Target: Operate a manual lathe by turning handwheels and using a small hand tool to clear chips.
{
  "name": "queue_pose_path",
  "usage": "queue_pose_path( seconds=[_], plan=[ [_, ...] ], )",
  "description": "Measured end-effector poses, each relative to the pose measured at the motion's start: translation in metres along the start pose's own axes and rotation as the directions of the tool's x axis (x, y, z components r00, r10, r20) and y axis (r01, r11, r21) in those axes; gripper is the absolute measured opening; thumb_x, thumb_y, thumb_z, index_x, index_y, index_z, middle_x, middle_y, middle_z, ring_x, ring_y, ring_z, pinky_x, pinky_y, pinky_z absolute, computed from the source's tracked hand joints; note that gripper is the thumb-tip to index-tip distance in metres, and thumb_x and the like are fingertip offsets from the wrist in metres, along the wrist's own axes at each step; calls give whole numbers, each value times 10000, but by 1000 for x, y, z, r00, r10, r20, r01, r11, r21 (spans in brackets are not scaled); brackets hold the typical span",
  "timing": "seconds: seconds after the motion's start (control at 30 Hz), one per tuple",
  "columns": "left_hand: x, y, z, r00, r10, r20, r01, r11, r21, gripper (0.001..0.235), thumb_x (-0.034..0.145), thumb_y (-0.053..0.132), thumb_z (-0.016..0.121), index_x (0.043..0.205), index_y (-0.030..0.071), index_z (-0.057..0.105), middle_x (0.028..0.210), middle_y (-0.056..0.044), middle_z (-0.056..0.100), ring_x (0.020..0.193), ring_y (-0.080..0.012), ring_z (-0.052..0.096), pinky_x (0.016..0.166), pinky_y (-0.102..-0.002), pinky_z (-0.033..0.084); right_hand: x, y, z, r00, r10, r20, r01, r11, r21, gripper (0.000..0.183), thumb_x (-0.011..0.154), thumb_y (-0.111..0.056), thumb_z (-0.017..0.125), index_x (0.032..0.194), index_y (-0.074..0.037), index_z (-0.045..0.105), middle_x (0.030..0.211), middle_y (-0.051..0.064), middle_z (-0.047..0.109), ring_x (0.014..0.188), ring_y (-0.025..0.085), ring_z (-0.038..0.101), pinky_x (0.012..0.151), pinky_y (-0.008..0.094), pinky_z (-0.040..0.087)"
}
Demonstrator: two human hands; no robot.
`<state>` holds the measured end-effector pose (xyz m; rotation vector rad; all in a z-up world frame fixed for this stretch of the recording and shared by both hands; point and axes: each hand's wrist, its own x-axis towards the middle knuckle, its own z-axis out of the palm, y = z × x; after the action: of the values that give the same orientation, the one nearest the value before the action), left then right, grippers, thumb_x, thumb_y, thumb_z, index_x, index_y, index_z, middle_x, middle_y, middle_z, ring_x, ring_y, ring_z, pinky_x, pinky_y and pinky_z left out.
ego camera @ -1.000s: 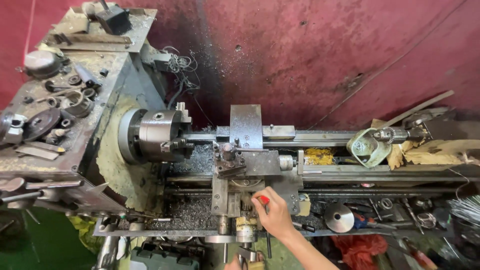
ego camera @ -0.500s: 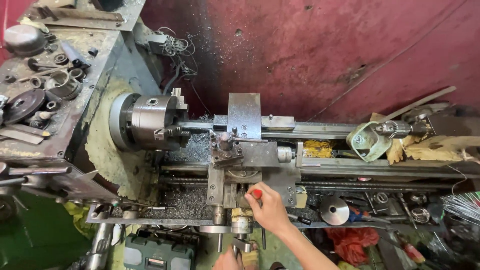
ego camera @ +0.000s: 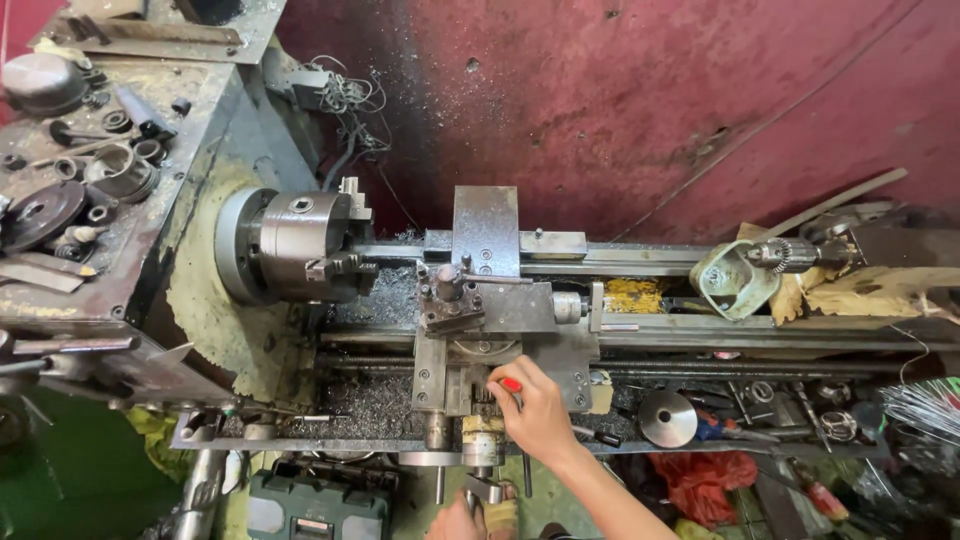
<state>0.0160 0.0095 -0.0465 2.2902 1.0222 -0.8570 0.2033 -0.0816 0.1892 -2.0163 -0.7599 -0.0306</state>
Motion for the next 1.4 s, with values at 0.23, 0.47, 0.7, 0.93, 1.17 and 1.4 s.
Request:
queue_pose_path(
  seconds=[0.23, 0.47, 0.7, 0.93, 1.17, 1.4],
  plan=[
    [-5, 1, -3, 999, -9, 41, 8, 1000, 23, 335, 931, 456, 552, 1211, 276, 511, 977, -152, 700, 975, -384, 703, 797, -458, 544, -6, 7, 5, 992, 96, 82, -94, 995, -33, 181, 987, -243, 596, 870, -111, 635, 818, 23, 634, 676, 172, 611, 657, 319, 488],
    [-35, 17, -28, 996, -45, 81, 47, 999, -26, 507, 758, 589, 738, 1117, 264, 589, 985, -65, 747, 967, -323, 730, 810, -443, 561, -12, 14, 6, 998, 48, -29, -49, 998, -29, 211, 987, -293, 586, 945, -111, 684, 906, 34, 667, 785, 210, 647, 727, 332, 497],
    [-25, -7, -4, 990, 66, -124, -73, 996, -50, 302, 940, 441, 534, 1058, 168, 585, 999, -202, 718, 980, -479, 684, 837, -606, 522, -5, 0, -1, 999, 12, -32, -10, 999, 41, 211, 1004, -252, 575, 928, -76, 663, 849, 68, 639, 729, 224, 610, 683, 332, 452],
    [-24, 5, -21, 986, 101, -134, -109, 993, -53, 322, 952, 438, 504, 1077, 163, 615, 1005, -213, 724, 969, -484, 683, 837, -594, 525, 4, 13, 3, 999, 43, 9, -43, 999, -16, 201, 1007, -260, 571, 951, -95, 672, 905, 61, 630, 725, 221, 652, 691, 355, 479],
    [-42, 6, -32, 983, 132, -125, -144, 986, -86, 300, 963, 406, 499, 1087, 161, 620, 977, -226, 718, 980, -491, 680, 832, -601, 523, 1, 9, 2, 996, 93, 14, -92, 996, -20, 229, 1003, -287, 567, 918, -96, 662, 858, 43, 614, 670, 180, 573, 641, 327, 438],
    [-48, 3, -27, 966, 169, -197, -193, 975, -109, 268, 956, 356, 517, 1022, 108, 590, 952, -248, 718, 925, -520, 675, 760, -605, 517, -10, 9, 4, 995, 93, -18, -94, 996, -8, 170, 981, -235, 613, 934, -86, 682, 901, 51, 654, 743, 192, 630, 662, 315, 502]
  ],
)
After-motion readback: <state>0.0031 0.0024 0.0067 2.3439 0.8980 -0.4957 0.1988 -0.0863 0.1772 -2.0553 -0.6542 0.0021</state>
